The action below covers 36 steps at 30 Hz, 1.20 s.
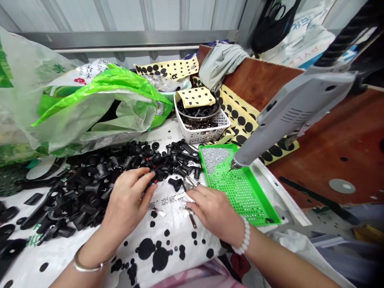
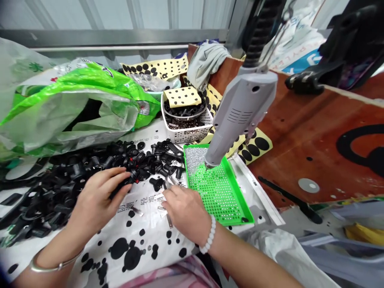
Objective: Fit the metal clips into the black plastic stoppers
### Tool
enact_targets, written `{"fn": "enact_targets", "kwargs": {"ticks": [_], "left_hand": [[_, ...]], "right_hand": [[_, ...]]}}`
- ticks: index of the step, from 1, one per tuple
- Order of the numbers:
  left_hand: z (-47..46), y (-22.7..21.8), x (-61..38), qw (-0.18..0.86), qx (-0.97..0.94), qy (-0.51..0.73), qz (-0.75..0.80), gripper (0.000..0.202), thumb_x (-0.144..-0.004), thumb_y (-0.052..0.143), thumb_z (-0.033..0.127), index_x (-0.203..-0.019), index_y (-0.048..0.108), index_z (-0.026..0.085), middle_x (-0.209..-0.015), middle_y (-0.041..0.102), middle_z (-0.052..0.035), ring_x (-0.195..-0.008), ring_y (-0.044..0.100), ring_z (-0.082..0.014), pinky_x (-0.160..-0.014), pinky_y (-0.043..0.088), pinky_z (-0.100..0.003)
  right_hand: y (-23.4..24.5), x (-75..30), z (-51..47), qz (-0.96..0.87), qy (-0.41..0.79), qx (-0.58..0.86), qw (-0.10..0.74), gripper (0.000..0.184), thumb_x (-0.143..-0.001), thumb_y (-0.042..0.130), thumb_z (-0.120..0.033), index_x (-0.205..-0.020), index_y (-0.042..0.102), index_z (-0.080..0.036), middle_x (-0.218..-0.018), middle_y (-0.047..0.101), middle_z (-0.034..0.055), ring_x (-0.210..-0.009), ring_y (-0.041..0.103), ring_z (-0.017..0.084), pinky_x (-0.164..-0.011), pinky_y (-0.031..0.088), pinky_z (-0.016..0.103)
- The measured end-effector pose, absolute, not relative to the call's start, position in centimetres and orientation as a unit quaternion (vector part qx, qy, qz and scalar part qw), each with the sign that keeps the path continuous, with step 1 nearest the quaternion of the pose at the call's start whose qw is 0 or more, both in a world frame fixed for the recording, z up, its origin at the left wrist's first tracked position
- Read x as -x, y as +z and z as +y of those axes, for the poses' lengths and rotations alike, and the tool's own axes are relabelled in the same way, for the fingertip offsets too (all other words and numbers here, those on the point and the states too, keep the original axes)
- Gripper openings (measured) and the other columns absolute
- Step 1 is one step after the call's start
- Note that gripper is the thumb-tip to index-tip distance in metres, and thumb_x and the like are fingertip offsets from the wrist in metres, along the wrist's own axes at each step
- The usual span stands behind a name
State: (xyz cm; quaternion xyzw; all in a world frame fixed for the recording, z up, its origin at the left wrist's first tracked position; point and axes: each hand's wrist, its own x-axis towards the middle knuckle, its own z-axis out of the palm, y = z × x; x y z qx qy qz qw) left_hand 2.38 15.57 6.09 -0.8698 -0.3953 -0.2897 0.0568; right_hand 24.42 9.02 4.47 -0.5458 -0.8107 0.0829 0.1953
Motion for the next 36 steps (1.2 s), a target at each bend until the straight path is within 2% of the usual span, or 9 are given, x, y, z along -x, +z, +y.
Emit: {"fn": "enact_targets", "kwargs": {"ticks": [3, 7, 11, 18, 22, 24, 29, 32, 36], "left_hand": [[15.8, 5.1, -3.1, 0.033, 0.885, -0.256, -0.388, 0.022, -0.085, 0.054, 0.024, -0.104, 0.06, 0.015, -0.105, 0.061, -0.0117, -0.097, 0.056, -0.0252, -0.085, 0.046, -0.043], [16.1, 4.3, -3.1, 0.032, 0.89, -0.226, -0.395, 0.023, -0.086, 0.053, 0.026, -0.103, 0.061, 0.013, -0.106, 0.061, -0.0127, -0.097, 0.055, -0.0256, -0.086, 0.045, -0.043], [16.3, 4.4, -3.1, 0.031, 0.888, -0.217, -0.403, 0.023, -0.086, 0.053, 0.027, -0.101, 0.062, 0.013, -0.104, 0.061, -0.0129, -0.095, 0.055, -0.0256, -0.085, 0.045, -0.043], [16.5, 4.5, -4.4, -0.001, 0.896, -0.215, -0.388, 0.023, -0.086, 0.053, 0.027, -0.101, 0.063, 0.012, -0.103, 0.062, -0.0121, -0.095, 0.056, -0.0235, -0.086, 0.044, -0.039], [17.4, 4.5, -5.0, 0.012, 0.893, -0.204, -0.401, 0.023, -0.086, 0.053, 0.027, -0.099, 0.064, 0.012, -0.102, 0.063, -0.0114, -0.094, 0.057, -0.024, -0.087, 0.043, -0.039], [18.2, 4.7, -5.0, 0.027, 0.888, -0.197, -0.415, 0.024, -0.086, 0.053, 0.027, -0.099, 0.065, 0.012, -0.102, 0.064, -0.0117, -0.094, 0.057, -0.0249, -0.087, 0.043, -0.04], [20.6, 6.1, -5.2, 0.016, 0.867, -0.172, -0.467, 0.026, -0.085, 0.051, 0.027, -0.101, 0.066, 0.011, -0.105, 0.064, -0.0136, -0.096, 0.057, -0.0278, -0.09, 0.041, -0.042], [21.9, 6.4, -6.1, -0.012, 0.865, -0.159, -0.476, 0.026, -0.084, 0.051, 0.025, -0.101, 0.066, 0.013, -0.106, 0.065, -0.013, -0.097, 0.058, -0.0278, -0.09, 0.041, -0.04], [23.2, 5.8, -8.0, -0.058, 0.858, -0.146, -0.489, 0.021, -0.078, 0.055, 0.023, -0.091, 0.069, 0.016, -0.089, 0.069, -0.011, -0.085, 0.062, -0.0275, -0.082, 0.045, -0.038]], "right_hand": [[3.7, -23.8, 9.0, -0.834, 0.023, 0.539, 0.117, 0.007, -0.08, 0.057, -0.014, -0.074, 0.061, -0.015, -0.076, 0.061, 0.007, -0.07, 0.057, 0.02, -0.062, 0.042, 0.033], [3.1, -23.4, 8.8, -0.849, 0.014, 0.517, 0.108, 0.018, -0.072, 0.052, 0.001, -0.064, 0.058, -0.015, -0.072, 0.058, 0.0074, -0.062, 0.052, 0.018, -0.057, 0.037, 0.031], [3.0, -23.7, 8.8, -0.848, 0.027, 0.514, 0.122, 0.023, -0.071, 0.047, 0.004, -0.064, 0.056, -0.015, -0.071, 0.057, 0.0072, -0.06, 0.051, 0.017, -0.057, 0.037, 0.031], [3.9, -24.6, 9.3, -0.799, 0.105, 0.554, 0.211, 0.016, -0.089, 0.042, -0.014, -0.081, 0.055, -0.016, -0.072, 0.06, 0.0017, -0.061, 0.055, 0.012, -0.057, 0.041, 0.024], [4.5, -25.0, 9.1, -0.737, 0.245, 0.534, 0.335, 0.013, -0.087, 0.044, -0.014, -0.08, 0.054, -0.017, -0.062, 0.056, -0.0021, -0.056, 0.053, 0.01, -0.056, 0.042, 0.023], [4.7, -25.1, 8.9, -0.712, 0.294, 0.519, 0.369, 0.011, -0.086, 0.045, -0.014, -0.08, 0.055, -0.016, -0.06, 0.054, -0.0024, -0.054, 0.051, 0.01, -0.056, 0.042, 0.024], [4.8, -25.3, 8.7, -0.699, 0.326, 0.481, 0.416, 0.015, -0.086, 0.045, -0.015, -0.091, 0.06, -0.015, -0.076, 0.06, 0.0038, -0.07, 0.056, 0.014, -0.064, 0.045, 0.027], [4.6, -25.3, 8.7, -0.703, 0.332, 0.467, 0.422, 0.017, -0.087, 0.045, -0.014, -0.091, 0.061, -0.015, -0.08, 0.06, 0.0049, -0.075, 0.056, 0.014, -0.067, 0.045, 0.028], [4.5, -25.1, 8.7, -0.702, 0.318, 0.469, 0.432, 0.015, -0.086, 0.044, -0.013, -0.087, 0.059, -0.014, -0.078, 0.06, 0.0047, -0.073, 0.055, 0.014, -0.066, 0.044, 0.028]]}}
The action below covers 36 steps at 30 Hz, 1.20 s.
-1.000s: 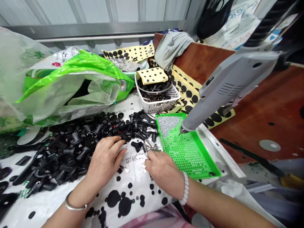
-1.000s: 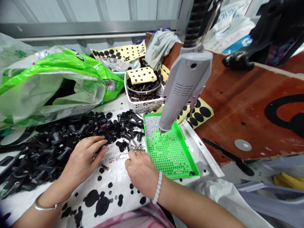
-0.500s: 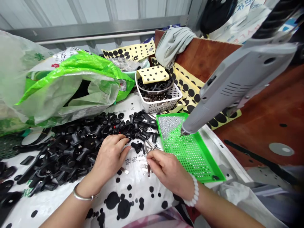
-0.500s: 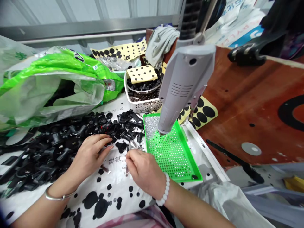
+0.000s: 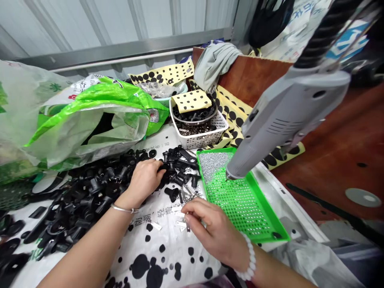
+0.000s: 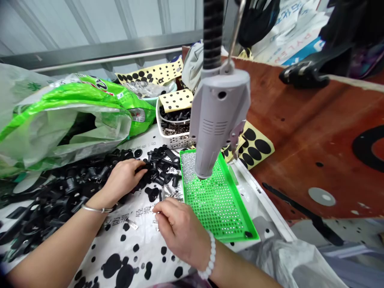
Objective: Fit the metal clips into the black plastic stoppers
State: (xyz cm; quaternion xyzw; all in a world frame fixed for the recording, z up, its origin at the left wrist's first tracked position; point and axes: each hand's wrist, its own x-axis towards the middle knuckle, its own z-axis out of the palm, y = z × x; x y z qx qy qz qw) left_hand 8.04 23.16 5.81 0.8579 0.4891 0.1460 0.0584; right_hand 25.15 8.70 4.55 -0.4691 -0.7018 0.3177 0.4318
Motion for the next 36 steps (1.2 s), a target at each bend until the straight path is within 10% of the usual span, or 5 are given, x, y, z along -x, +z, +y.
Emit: {"fn": "enact_targets", "kwargs": {"ticks": [18, 25, 36], "left_hand": [[17.2, 7.1, -5.6, 0.561, -0.512, 0.372, 0.534, 0.03, -0.065, 0.072, 0.032, -0.089, 0.067, 0.014, -0.081, 0.067, -0.0039, -0.063, 0.06, -0.0117, -0.064, 0.051, -0.025], [14.2, 6.5, -5.8, 0.578, -0.535, 0.333, 0.519, 0.026, -0.072, 0.067, 0.031, -0.091, 0.067, 0.015, -0.077, 0.067, -0.0047, -0.064, 0.058, -0.0134, -0.058, 0.049, -0.024], [11.6, 6.4, -5.5, 0.527, -0.53, 0.406, 0.526, 0.022, -0.068, 0.069, 0.027, -0.086, 0.066, 0.014, -0.075, 0.066, -0.0033, -0.065, 0.06, -0.0126, -0.06, 0.05, -0.022]], "right_hand": [[4.5, -25.2, 8.6, -0.562, 0.426, 0.487, 0.515, 0.007, -0.083, 0.05, -0.019, -0.088, 0.055, -0.017, -0.067, 0.058, -0.0006, -0.058, 0.055, 0.011, -0.053, 0.046, 0.024], [5.3, -24.6, 8.0, -0.556, 0.432, 0.459, 0.542, 0.006, -0.08, 0.056, -0.017, -0.085, 0.059, -0.017, -0.068, 0.059, -0.0006, -0.061, 0.057, 0.011, -0.055, 0.048, 0.024], [5.6, -22.9, 7.3, -0.741, 0.135, 0.44, 0.488, 0.013, -0.084, 0.05, -0.008, -0.09, 0.059, -0.016, -0.082, 0.065, 0.0072, -0.078, 0.061, 0.017, -0.069, 0.052, 0.032]]}}
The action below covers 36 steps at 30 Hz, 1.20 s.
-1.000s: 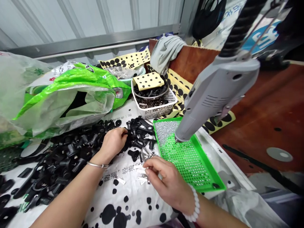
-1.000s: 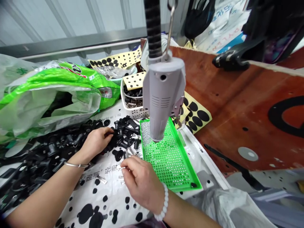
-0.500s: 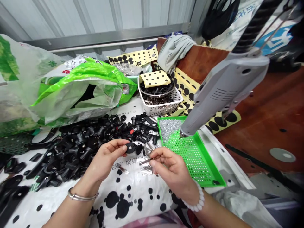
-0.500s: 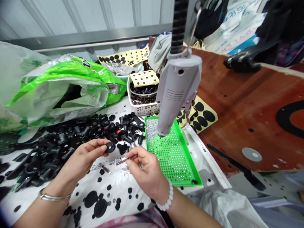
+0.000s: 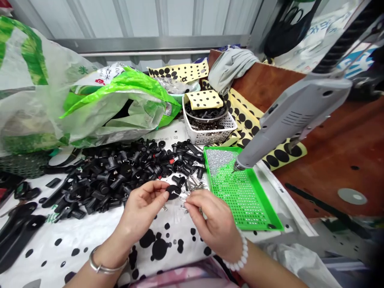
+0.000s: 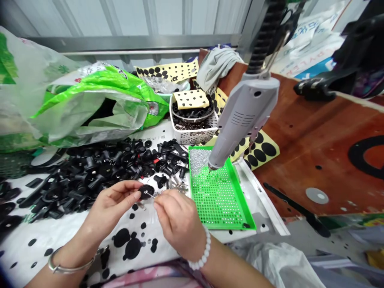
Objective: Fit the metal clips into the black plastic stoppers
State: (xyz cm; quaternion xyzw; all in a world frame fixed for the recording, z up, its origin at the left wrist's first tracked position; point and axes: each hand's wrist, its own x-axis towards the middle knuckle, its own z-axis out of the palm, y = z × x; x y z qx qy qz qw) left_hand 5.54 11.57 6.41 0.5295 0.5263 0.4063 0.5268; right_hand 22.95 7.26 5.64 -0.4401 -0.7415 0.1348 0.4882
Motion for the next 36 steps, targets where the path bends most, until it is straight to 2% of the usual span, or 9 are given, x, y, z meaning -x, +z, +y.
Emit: {"fn": "enact_targets", "kwargs": {"ticks": [4, 7, 10, 15, 22, 32, 36], "left_hand": [[10.6, 6.0, -5.4, 0.437, -0.576, 0.444, 0.529, 0.021, -0.071, 0.066, 0.026, -0.089, 0.064, 0.016, -0.081, 0.067, -0.0043, -0.072, 0.062, -0.0157, -0.07, 0.053, -0.027], [10.2, 5.7, -5.2, 0.36, -0.62, 0.449, 0.534, 0.019, -0.074, 0.064, 0.025, -0.09, 0.064, 0.017, -0.08, 0.065, -0.0036, -0.071, 0.062, -0.0157, -0.07, 0.053, -0.028], [10.1, 5.5, -4.9, 0.341, -0.63, 0.451, 0.533, 0.019, -0.074, 0.063, 0.025, -0.091, 0.063, 0.017, -0.08, 0.065, -0.0036, -0.071, 0.062, -0.0159, -0.069, 0.054, -0.027], [10.1, 5.5, -4.6, 0.388, -0.62, 0.435, 0.526, 0.017, -0.072, 0.065, 0.024, -0.088, 0.064, 0.017, -0.08, 0.066, -0.0037, -0.07, 0.062, -0.0149, -0.068, 0.054, -0.026], [10.1, 5.3, -4.9, 0.495, -0.531, 0.445, 0.525, 0.018, -0.068, 0.068, 0.023, -0.084, 0.064, 0.016, -0.076, 0.066, -0.0031, -0.068, 0.062, -0.0143, -0.066, 0.055, -0.026], [9.8, 4.3, -5.4, 0.529, -0.474, 0.46, 0.532, 0.021, -0.063, 0.071, 0.025, -0.081, 0.062, 0.016, -0.075, 0.066, -0.0036, -0.07, 0.064, -0.0159, -0.068, 0.055, -0.028], [9.8, 3.6, -5.5, 0.554, -0.457, 0.458, 0.524, 0.022, -0.065, 0.071, 0.024, -0.083, 0.061, 0.016, -0.076, 0.066, -0.0033, -0.07, 0.064, -0.0153, -0.068, 0.055, -0.027]], "right_hand": [[5.6, -22.2, 7.0, -0.775, 0.078, 0.441, 0.445, 0.015, -0.084, 0.049, -0.007, -0.089, 0.061, -0.013, -0.08, 0.066, 0.0094, -0.078, 0.062, 0.019, -0.069, 0.053, 0.033], [5.5, -21.8, 7.0, -0.786, 0.051, 0.438, 0.434, 0.017, -0.084, 0.047, -0.006, -0.089, 0.062, -0.012, -0.081, 0.066, 0.0106, -0.078, 0.062, 0.019, -0.069, 0.053, 0.033], [5.5, -21.6, 7.2, -0.796, 0.024, 0.433, 0.422, 0.021, -0.086, 0.044, -0.006, -0.089, 0.063, -0.013, -0.081, 0.066, 0.0106, -0.077, 0.062, 0.019, -0.066, 0.053, 0.031], [5.8, -21.4, 7.6, -0.823, -0.003, 0.406, 0.397, 0.025, -0.089, 0.04, -0.007, -0.088, 0.063, -0.014, -0.08, 0.066, 0.0099, -0.074, 0.062, 0.017, -0.064, 0.053, 0.03], [5.4, -21.1, 8.2, -0.798, 0.092, 0.43, 0.412, 0.016, -0.089, 0.045, -0.014, -0.093, 0.061, -0.014, -0.082, 0.067, 0.0086, -0.078, 0.063, 0.018, -0.069, 0.054, 0.03], [4.1, -20.3, 8.9, -0.754, 0.149, 0.482, 0.421, 0.014, -0.088, 0.048, -0.018, -0.081, 0.059, -0.016, -0.074, 0.064, 0.0062, -0.07, 0.061, 0.017, -0.062, 0.05, 0.028], [3.8, -19.9, 8.8, -0.701, 0.226, 0.521, 0.431, 0.01, -0.084, 0.054, -0.018, -0.075, 0.058, -0.018, -0.07, 0.061, 0.0026, -0.066, 0.058, 0.015, -0.059, 0.047, 0.027]]}}
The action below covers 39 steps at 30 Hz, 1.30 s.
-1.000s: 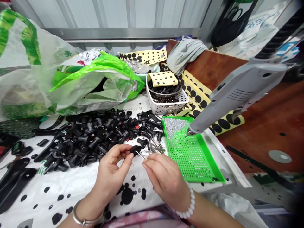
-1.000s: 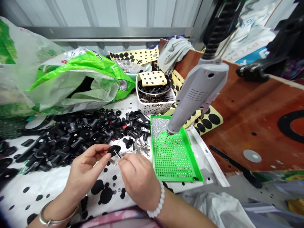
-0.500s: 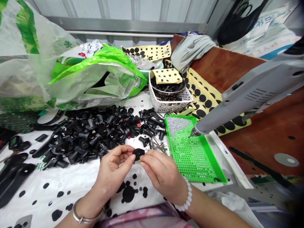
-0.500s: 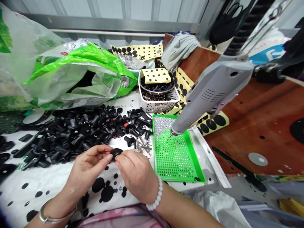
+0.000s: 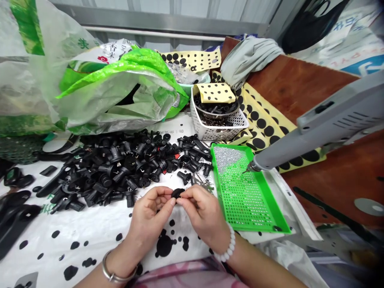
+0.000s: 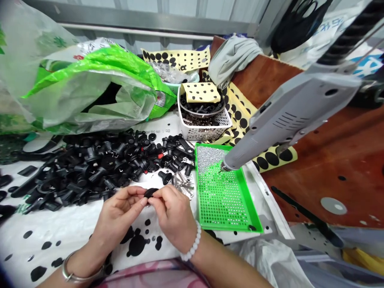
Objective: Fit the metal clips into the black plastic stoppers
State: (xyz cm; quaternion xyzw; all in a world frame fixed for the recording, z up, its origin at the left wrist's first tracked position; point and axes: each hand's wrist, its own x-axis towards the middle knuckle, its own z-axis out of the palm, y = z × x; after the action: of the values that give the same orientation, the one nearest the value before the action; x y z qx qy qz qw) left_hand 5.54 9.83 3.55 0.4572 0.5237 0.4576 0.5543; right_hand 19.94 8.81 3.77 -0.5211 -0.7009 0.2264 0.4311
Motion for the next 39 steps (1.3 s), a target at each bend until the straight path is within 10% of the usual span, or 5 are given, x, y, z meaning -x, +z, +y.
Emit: {"fn": "enact_targets", "kwargs": {"ticks": [25, 39], "left_hand": [[8.3, 4.2, -3.0, 0.328, -0.736, 0.379, 0.455, 0.032, -0.084, 0.05, 0.013, -0.116, 0.052, 0.016, -0.098, 0.059, -0.0084, -0.084, 0.058, -0.0156, -0.08, 0.048, -0.03], [7.6, 4.4, -2.1, 0.175, -0.839, 0.33, 0.396, 0.02, -0.088, 0.041, 0.015, -0.09, 0.061, 0.013, -0.07, 0.059, -0.006, -0.065, 0.054, -0.015, -0.061, 0.047, -0.024]], "right_hand": [[3.1, -21.7, 8.1, -0.725, 0.247, 0.46, 0.449, 0.004, -0.086, 0.055, -0.018, -0.086, 0.056, -0.021, -0.098, 0.057, 0.0059, -0.095, 0.056, 0.018, -0.082, 0.046, 0.03], [1.8, -21.2, 6.5, -0.788, 0.217, 0.4, 0.415, 0.014, -0.084, 0.058, -0.02, -0.098, 0.06, -0.021, -0.105, 0.062, 0.007, -0.098, 0.061, 0.018, -0.086, 0.051, 0.023]]}}
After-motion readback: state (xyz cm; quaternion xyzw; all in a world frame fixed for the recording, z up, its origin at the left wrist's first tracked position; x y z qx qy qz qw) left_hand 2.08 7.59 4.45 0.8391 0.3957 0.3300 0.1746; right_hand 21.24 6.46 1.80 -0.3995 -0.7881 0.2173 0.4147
